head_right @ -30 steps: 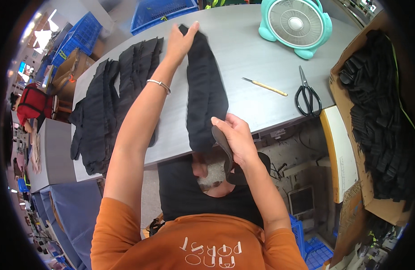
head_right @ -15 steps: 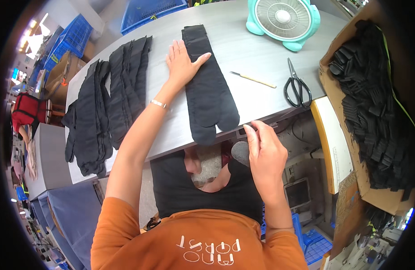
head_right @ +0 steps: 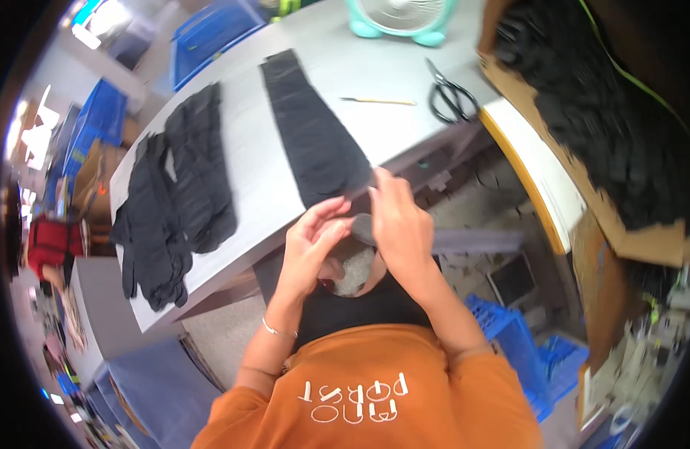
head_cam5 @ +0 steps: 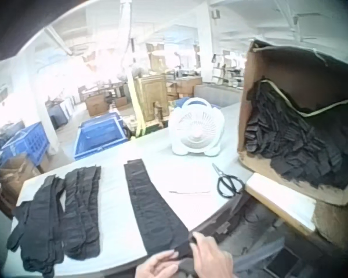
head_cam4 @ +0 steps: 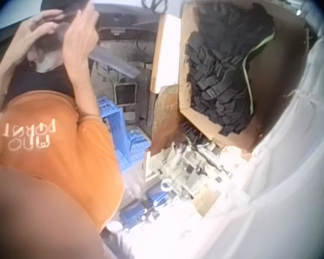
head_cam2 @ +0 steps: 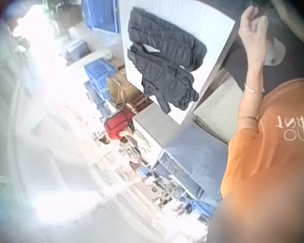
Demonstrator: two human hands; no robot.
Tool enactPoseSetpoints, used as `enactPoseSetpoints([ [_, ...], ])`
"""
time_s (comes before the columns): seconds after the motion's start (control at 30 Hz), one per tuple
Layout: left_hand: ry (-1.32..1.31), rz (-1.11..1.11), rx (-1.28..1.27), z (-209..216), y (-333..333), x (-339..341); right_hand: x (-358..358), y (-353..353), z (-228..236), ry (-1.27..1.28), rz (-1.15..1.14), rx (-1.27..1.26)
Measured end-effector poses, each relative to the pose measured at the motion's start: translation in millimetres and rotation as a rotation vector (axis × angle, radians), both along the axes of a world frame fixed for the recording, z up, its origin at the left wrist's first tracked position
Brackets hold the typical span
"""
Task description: Attaching velcro straps to black fabric sleeves in a workshop environment.
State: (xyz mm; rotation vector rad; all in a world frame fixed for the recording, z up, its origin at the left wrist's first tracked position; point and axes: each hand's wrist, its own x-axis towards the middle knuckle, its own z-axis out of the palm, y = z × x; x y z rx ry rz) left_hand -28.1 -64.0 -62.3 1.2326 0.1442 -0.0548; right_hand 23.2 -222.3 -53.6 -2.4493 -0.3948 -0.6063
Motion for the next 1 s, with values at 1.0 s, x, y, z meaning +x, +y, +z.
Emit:
enactPoseSetpoints([
  [1.0,-0.006,0.212,0.217,-26.8,-19.7,-18.1,-36.3,-30.2,-27.8,0.519,0.319,0.298],
])
